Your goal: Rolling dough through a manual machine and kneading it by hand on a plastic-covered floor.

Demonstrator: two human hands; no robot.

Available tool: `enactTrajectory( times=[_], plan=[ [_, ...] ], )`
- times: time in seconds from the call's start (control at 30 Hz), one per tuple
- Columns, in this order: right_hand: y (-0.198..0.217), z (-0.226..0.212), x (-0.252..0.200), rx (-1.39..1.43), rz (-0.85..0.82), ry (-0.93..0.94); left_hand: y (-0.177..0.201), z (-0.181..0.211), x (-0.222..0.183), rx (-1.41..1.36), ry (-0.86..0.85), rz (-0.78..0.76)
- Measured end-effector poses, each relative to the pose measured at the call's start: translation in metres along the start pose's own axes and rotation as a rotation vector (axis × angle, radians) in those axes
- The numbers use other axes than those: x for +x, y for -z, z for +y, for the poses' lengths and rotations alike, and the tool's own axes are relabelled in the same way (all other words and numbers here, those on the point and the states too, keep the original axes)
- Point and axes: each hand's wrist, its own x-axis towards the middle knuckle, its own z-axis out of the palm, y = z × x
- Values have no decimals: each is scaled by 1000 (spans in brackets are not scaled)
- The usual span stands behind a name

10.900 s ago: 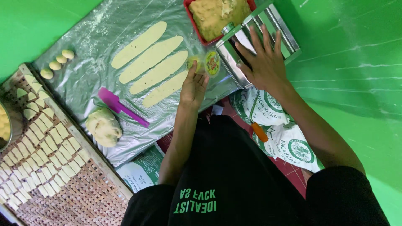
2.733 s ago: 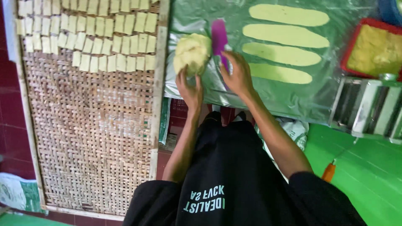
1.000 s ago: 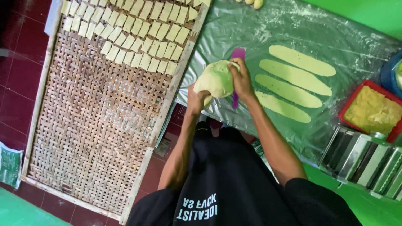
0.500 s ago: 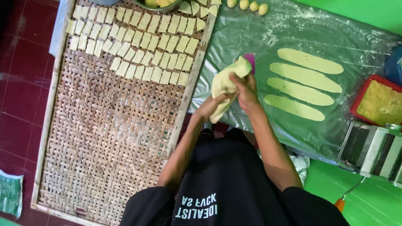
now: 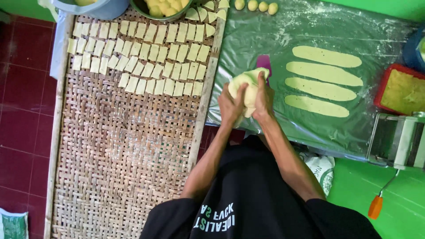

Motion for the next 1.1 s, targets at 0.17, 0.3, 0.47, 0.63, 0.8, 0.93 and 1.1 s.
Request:
enactTrajectory(
  times=[0.17, 0.3, 0.47, 0.63, 0.8, 0.93, 1.1],
  plan=[
    [7, 5, -25, -88, -33, 178, -11, -11, 39, -34, 204, -4],
    [19, 12, -29, -108, -143, 184, -19, -16, 53, -91, 255, 94],
    [27, 8, -43, -82, -253, 84, -24, -43, 68, -169, 328, 162],
    [39, 26, -39, -137, -339, 68, -22, -40, 85, -315, 353, 253],
    [58, 28, -23, -414, -174, 603, -12, -27, 73, -483, 467, 288],
    [38, 13, -3, -356, -129, 837, -5, 9, 60, -418, 425, 250],
    [34, -9, -30, -367, -476, 982, -9, 6, 36, -493, 344, 332]
  ],
)
